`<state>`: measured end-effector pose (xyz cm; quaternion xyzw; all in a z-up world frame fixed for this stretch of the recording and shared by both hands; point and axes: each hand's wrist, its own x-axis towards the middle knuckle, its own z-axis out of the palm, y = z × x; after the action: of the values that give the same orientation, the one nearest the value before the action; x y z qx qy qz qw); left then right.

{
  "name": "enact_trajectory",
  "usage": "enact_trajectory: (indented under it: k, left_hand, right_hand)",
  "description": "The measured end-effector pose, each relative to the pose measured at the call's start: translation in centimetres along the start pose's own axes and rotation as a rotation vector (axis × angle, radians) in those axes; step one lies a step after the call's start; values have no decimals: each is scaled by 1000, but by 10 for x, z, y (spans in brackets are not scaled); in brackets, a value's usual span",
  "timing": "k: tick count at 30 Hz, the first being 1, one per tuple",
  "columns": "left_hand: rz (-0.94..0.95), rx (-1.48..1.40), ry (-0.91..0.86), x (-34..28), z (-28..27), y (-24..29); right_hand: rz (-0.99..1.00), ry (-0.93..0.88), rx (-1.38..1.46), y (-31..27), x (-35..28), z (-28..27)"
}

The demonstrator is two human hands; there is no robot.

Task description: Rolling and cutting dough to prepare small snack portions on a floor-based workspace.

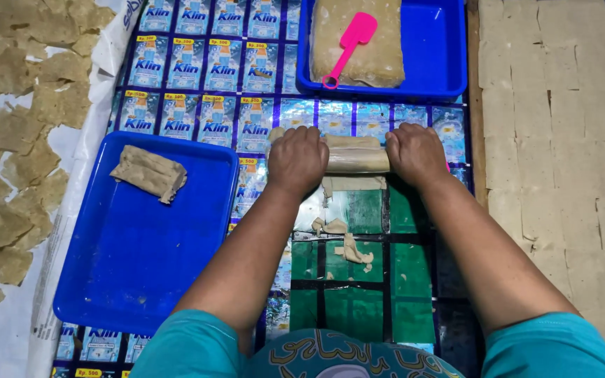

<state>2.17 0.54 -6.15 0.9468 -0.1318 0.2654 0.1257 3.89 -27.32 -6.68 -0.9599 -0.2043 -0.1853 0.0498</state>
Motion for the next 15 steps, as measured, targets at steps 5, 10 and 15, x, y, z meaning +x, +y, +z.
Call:
enact_trajectory:
  k: [5, 10, 15]
  left_hand:
    - [-16, -39, -26, 7, 12, -6]
    - [-35, -21, -88, 11, -33, 9]
    - [-172, -78, -504, 8, -86, 32]
  right_hand:
    - [79, -118, 93, 10, -14, 17]
    - [181, -288, 105, -4, -10, -5]
    - [190, -280, 137, -39, -10, -57]
